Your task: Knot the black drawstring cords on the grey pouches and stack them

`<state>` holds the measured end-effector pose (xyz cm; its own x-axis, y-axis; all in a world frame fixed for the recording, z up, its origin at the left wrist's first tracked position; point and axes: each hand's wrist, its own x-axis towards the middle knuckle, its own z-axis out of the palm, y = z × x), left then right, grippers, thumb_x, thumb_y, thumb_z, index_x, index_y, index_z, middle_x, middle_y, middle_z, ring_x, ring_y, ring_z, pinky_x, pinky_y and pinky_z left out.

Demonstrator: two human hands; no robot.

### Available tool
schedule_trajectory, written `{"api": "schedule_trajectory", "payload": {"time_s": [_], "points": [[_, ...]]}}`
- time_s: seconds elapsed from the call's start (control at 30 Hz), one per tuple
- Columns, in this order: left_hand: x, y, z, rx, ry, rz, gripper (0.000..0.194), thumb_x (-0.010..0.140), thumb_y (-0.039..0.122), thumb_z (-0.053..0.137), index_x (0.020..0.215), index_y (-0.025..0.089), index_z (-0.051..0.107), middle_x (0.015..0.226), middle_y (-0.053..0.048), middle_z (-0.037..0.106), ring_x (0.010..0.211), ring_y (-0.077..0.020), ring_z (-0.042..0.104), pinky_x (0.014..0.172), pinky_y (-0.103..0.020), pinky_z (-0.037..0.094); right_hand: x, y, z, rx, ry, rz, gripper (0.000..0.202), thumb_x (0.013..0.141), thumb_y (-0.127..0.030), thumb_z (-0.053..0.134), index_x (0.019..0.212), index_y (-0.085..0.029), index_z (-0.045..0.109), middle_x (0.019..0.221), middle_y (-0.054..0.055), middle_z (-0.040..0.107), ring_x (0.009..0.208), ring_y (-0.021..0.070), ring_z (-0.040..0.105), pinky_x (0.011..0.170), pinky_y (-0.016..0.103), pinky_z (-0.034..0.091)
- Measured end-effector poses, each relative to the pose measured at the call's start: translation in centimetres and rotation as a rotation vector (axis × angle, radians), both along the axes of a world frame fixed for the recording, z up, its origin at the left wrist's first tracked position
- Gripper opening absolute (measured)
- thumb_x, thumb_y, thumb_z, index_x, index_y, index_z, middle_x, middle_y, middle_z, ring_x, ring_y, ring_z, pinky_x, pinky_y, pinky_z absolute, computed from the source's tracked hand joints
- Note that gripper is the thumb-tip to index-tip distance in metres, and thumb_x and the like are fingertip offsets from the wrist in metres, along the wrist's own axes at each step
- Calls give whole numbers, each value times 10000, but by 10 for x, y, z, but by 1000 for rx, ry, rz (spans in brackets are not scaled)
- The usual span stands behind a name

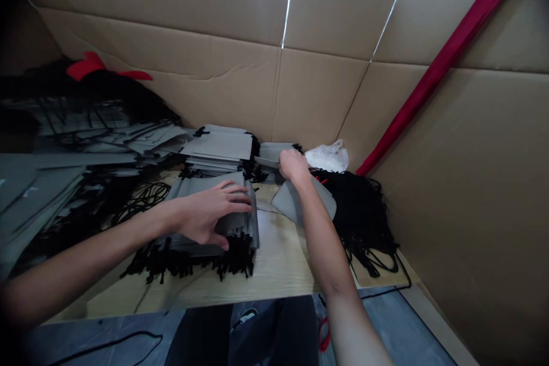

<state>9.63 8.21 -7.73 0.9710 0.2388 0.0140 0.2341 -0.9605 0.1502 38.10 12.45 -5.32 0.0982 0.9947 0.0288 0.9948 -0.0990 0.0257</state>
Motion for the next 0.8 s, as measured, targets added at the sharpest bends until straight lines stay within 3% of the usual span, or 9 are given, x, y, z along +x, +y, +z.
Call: {"api": "schedule_trajectory", "payload": {"time_s": [0.17,0.27,0.37,0.43,0.5,0.57,0.63,0.7,0.8], "points": [[1,-9,3,-39,-125,-28,690,855,519,998,1443,232,778,1487,-166,801,1495,-428,677,1355,-632,400,-1,-23,27,171,64,-100,357,1110,-403,790,1375,-167,757,1394,134,780,1205,278,791,1045,491,694],[4,-13,14,-39,-301,80,649,1025,631,809,1513,213,721,1528,-186,766,1470,-398,697,1309,-573,490,-1,-58,53,360,114,-120,170,1088,-176,698,1121,-122,856,1142,226,852,1107,340,823,947,436,639],[7,-10,30,2,-538,329,888,1089,721,686,1735,157,457,1714,-286,583,1583,-438,601,1293,-627,516,-2,-105,77,550,170,-19,225,1081,-184,633,1049,-201,854,1030,138,867,997,303,806,829,372,560],[7,-6,42,-14,-719,500,1203,960,822,800,1803,138,282,1787,-346,463,1653,-504,511,1282,-704,513,-3,-134,87,755,319,132,199,1069,-205,656,931,-233,796,852,51,779,792,226,703,698,339,479],[7,-4,56,-196,-891,553,1306,813,840,923,1764,161,342,1725,-321,558,1598,-506,580,1215,-677,592,-5,-155,92,885,532,267,241,1073,-207,652,843,-248,710,745,1,649,671,180,567,607,317,403],[7,-7,67,-468,-988,456,993,871,761,920,1597,193,549,1528,-227,744,1408,-420,747,1093,-553,689,-6,-165,95,877,660,353,284,1073,-213,657,791,-248,643,700,-16,582,612,159,489,558,308,360],[6,-14,76,-573,-1084,452,602,978,658,867,1335,205,696,1274,-131,833,1125,-310,832,905,-410,718,-4,-168,95,789,677,368,300,1078,-244,670,779,-246,648,694,-14,606,597,156,504,538,301,365],[3,-24,81,-496,-1163,528,382,1054,577,797,1123,209,724,1016,-49,801,861,-209,768,718,-302,640,1,-168,93,647,605,362,302,1080,-306,702,785,-246,712,706,-4,687,604,168,586,544,303,421],[1,-39,86,-211,-1202,607,221,1109,422,705,1022,219,693,868,5,676,748,-154,611,652,-262,521,7,-169,91,535,483,373,202,1046,-380,789,886,-262,823,785,15,808,616,197,683,557,326,496]]}}
